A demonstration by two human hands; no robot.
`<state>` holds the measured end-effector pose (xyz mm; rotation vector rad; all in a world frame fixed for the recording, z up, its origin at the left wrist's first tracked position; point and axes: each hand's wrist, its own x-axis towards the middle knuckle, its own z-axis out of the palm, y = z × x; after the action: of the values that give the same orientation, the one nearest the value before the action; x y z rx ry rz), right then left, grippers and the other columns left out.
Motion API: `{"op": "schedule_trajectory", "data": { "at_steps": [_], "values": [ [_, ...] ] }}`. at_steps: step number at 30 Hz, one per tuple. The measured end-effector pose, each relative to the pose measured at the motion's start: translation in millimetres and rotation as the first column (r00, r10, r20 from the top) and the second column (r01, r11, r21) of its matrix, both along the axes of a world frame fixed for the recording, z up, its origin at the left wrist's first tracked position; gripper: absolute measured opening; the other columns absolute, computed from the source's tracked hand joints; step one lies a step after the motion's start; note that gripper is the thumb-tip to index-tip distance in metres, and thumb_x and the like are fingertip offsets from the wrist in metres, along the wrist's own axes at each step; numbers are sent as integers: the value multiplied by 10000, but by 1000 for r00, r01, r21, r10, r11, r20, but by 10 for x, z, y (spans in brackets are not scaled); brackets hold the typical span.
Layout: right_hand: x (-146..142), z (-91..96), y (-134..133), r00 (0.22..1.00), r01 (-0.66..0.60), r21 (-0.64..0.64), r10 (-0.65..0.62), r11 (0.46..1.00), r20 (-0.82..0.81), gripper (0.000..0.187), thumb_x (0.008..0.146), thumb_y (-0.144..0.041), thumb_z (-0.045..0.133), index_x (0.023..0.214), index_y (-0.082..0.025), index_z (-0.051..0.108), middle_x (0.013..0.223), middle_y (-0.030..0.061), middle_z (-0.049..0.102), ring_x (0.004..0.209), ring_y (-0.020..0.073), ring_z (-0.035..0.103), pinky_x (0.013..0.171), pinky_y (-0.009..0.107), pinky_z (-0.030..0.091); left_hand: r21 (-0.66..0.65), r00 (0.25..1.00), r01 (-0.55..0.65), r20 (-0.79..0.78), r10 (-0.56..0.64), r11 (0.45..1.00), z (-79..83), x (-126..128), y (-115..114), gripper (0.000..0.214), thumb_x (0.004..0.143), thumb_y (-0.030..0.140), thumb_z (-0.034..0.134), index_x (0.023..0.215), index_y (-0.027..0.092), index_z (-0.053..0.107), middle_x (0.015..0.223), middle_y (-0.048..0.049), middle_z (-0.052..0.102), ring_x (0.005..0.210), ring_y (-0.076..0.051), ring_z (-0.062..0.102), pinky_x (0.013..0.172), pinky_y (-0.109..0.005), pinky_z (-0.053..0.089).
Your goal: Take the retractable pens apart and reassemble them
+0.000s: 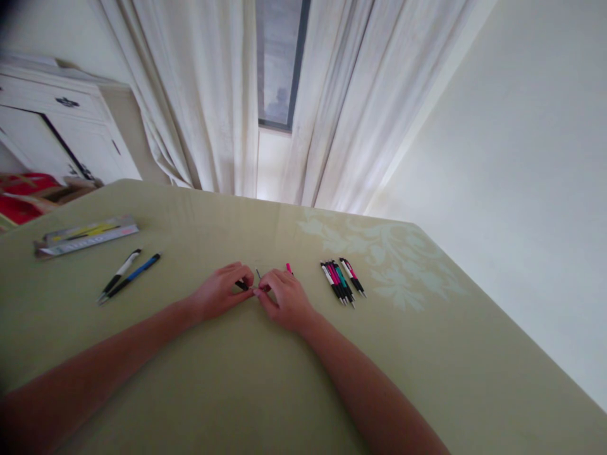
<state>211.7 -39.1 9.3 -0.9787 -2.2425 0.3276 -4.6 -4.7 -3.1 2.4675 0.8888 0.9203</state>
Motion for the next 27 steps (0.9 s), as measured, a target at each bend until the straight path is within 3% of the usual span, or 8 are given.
{"op": "schedule_trajectory", "data": {
  "at_steps": [6, 11, 16, 20, 27],
  "values": [
    [-2, -16, 6, 999, -38, 51, 39, 998, -11, 94, 948, -216, 573, 855, -222, 568, 826, 20, 656, 790, 177, 604, 802, 322, 465, 117, 996, -1, -91, 11, 993, 18, -4, 0, 236, 946, 370, 654, 817, 181, 596, 749, -14, 651, 730, -175, 559, 693, -289, 422],
    [-2, -47, 20, 999, -24, 54, 22, 998, 27, 70, 949, -212, 595, 879, -222, 599, 853, 20, 686, 813, 172, 631, 834, 324, 474, 64, 988, -47, -141, 56, 997, 0, 1, 24, 200, 940, 366, 664, 860, 184, 635, 788, -23, 669, 787, -197, 586, 741, -313, 443],
    [-16, -99, 45, 984, 165, 124, -172, 978, 47, 44, 946, -195, 593, 917, -218, 617, 843, 24, 687, 805, 178, 621, 878, 332, 448, -26, 983, -73, -172, 68, 997, -13, 18, 56, 266, 980, 380, 594, 1164, 208, 678, 962, -56, 672, 927, -224, 622, 862, -363, 486],
    [-20, -105, 82, 931, 336, 103, -347, 936, 116, 68, 910, -160, 612, 876, -219, 621, 863, 32, 683, 848, 199, 607, 846, 325, 425, -35, 975, -56, -218, 47, 998, -19, 26, 57, 282, 1007, 389, 532, 1179, 236, 694, 1086, -77, 623, 1011, -232, 616, 923, -388, 492],
    [-29, -69, 85, 910, 355, 58, -359, 933, 208, 65, 891, -148, 635, 875, -211, 638, 870, 34, 686, 897, 213, 611, 897, 334, 407, -40, 976, -62, -213, 52, 997, -18, 35, 52, 251, 1003, 369, 537, 1143, 208, 669, 1127, -84, 619, 1063, -238, 597, 982, -407, 479]
  ]
}}
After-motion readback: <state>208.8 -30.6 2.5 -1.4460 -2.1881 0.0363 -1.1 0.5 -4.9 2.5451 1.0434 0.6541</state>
